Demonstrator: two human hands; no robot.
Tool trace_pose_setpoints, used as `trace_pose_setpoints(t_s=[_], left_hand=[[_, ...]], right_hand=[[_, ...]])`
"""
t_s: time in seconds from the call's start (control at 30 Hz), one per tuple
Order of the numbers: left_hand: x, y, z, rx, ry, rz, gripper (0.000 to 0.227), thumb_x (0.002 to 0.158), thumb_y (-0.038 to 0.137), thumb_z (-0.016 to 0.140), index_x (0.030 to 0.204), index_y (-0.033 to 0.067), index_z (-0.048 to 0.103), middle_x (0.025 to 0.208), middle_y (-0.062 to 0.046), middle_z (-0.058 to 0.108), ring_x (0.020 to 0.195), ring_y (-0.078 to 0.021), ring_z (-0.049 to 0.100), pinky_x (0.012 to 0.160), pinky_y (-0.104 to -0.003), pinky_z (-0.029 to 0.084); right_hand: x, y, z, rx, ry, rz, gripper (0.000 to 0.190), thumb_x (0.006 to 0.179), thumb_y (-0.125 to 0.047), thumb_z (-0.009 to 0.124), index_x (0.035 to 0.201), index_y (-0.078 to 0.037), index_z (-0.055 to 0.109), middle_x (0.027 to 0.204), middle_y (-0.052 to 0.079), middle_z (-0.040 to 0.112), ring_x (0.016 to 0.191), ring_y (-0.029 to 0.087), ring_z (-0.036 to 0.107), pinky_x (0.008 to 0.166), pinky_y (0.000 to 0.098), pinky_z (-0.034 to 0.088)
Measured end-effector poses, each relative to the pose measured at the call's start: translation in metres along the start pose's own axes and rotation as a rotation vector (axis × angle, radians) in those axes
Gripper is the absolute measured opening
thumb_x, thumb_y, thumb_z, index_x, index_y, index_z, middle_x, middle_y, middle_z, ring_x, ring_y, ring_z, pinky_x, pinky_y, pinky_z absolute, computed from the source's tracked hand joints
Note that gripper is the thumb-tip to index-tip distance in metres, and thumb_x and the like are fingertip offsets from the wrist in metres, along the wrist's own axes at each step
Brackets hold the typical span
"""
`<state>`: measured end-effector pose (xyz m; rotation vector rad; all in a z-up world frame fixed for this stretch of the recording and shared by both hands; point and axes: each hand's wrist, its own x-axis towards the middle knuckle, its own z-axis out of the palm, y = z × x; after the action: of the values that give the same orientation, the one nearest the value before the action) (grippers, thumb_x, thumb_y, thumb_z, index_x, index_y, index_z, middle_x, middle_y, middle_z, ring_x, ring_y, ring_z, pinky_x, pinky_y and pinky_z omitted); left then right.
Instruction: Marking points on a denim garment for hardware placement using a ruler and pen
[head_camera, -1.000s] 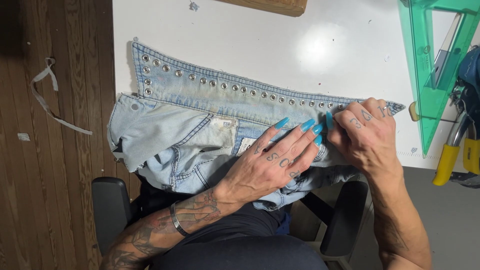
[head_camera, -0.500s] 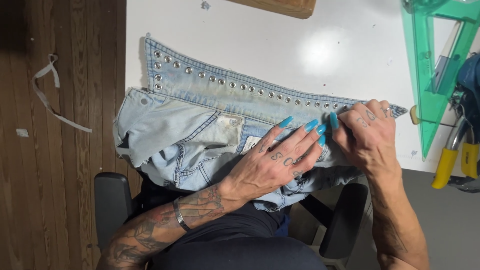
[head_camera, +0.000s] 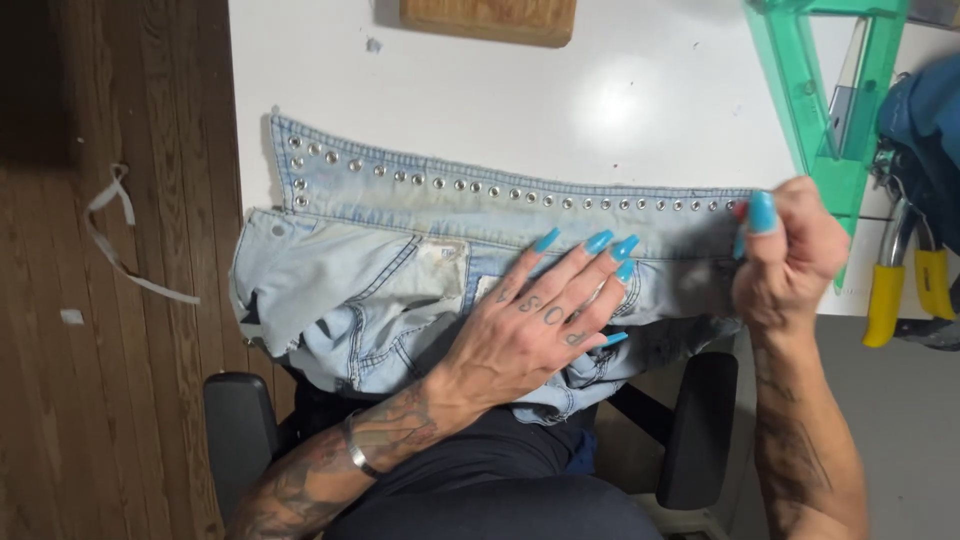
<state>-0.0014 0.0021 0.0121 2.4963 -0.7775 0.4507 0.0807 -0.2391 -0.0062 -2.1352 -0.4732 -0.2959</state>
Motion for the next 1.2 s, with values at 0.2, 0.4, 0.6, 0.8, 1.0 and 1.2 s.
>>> trace_pose_setpoints(t_s=[0.2, 0.4, 0.6, 0.8, 1.0, 1.2], left_hand=[[-0.004, -0.022, -0.002, 0.131, -0.176, -0.075, 0.059, 0.094, 0.042, 0.062, 0.133, 0.0089, 0.033, 0.137, -0.009, 0.029, 0.129, -0.0242, 0.029, 0.107, -0.043, 0.024], [0.013, -0.003, 0.002, 0.054, 0.028, 0.135, 0.032, 0.092, 0.030, 0.058, 0.117, 0.0115, 0.055, 0.121, -0.003, 0.054, 0.113, -0.0193, 0.050, 0.093, -0.041, 0.045], [0.020, 0.009, 0.013, 0.055, -0.165, 0.131, 0.047, 0.089, 0.038, 0.052, 0.126, 0.0099, 0.044, 0.130, -0.006, 0.044, 0.124, -0.0175, 0.037, 0.100, -0.044, 0.034], [0.018, 0.012, 0.018, 0.127, -0.181, 0.093, 0.050, 0.090, 0.042, 0.051, 0.127, 0.0097, 0.044, 0.131, -0.007, 0.043, 0.124, -0.0176, 0.036, 0.102, -0.042, 0.031], [0.018, 0.012, 0.018, 0.143, -0.169, 0.090, 0.046, 0.092, 0.039, 0.047, 0.127, 0.0101, 0.044, 0.132, -0.007, 0.043, 0.124, -0.0174, 0.036, 0.102, -0.042, 0.032], [0.021, 0.013, 0.018, 0.177, -0.175, 0.088, 0.047, 0.091, 0.042, 0.048, 0.127, 0.0127, 0.044, 0.132, -0.004, 0.042, 0.125, -0.0150, 0.035, 0.101, -0.043, 0.032]], right_hand=[[-0.007, -0.027, -0.016, -0.106, -0.011, -0.028, 0.029, 0.094, -0.006, 0.045, 0.067, 0.004, 0.046, 0.061, 0.012, 0.046, 0.058, 0.022, 0.039, 0.062, 0.0332, 0.032], [0.001, -0.029, -0.018, -0.253, -0.230, -0.055, 0.028, 0.094, -0.012, 0.046, 0.070, 0.000, 0.052, 0.060, 0.008, 0.041, 0.058, 0.020, 0.033, 0.061, 0.0341, 0.025], [0.009, -0.029, -0.011, -0.493, -0.481, -0.176, 0.025, 0.093, -0.015, 0.042, 0.072, -0.001, 0.043, 0.067, 0.011, 0.043, 0.061, 0.026, 0.033, 0.055, 0.0385, 0.029], [0.008, -0.022, -0.006, -0.577, -0.477, -0.210, 0.024, 0.094, -0.016, 0.046, 0.074, -0.003, 0.044, 0.071, 0.011, 0.047, 0.064, 0.028, 0.037, 0.055, 0.0391, 0.033], [0.007, -0.020, -0.005, -0.677, -0.479, -0.264, 0.019, 0.091, -0.014, 0.052, 0.077, -0.005, 0.046, 0.071, 0.009, 0.047, 0.065, 0.026, 0.038, 0.056, 0.0370, 0.034], [0.006, -0.016, -0.004, -0.648, -0.455, -0.297, 0.017, 0.090, -0.011, 0.053, 0.075, -0.004, 0.046, 0.070, 0.009, 0.047, 0.065, 0.028, 0.037, 0.055, 0.0374, 0.032]])
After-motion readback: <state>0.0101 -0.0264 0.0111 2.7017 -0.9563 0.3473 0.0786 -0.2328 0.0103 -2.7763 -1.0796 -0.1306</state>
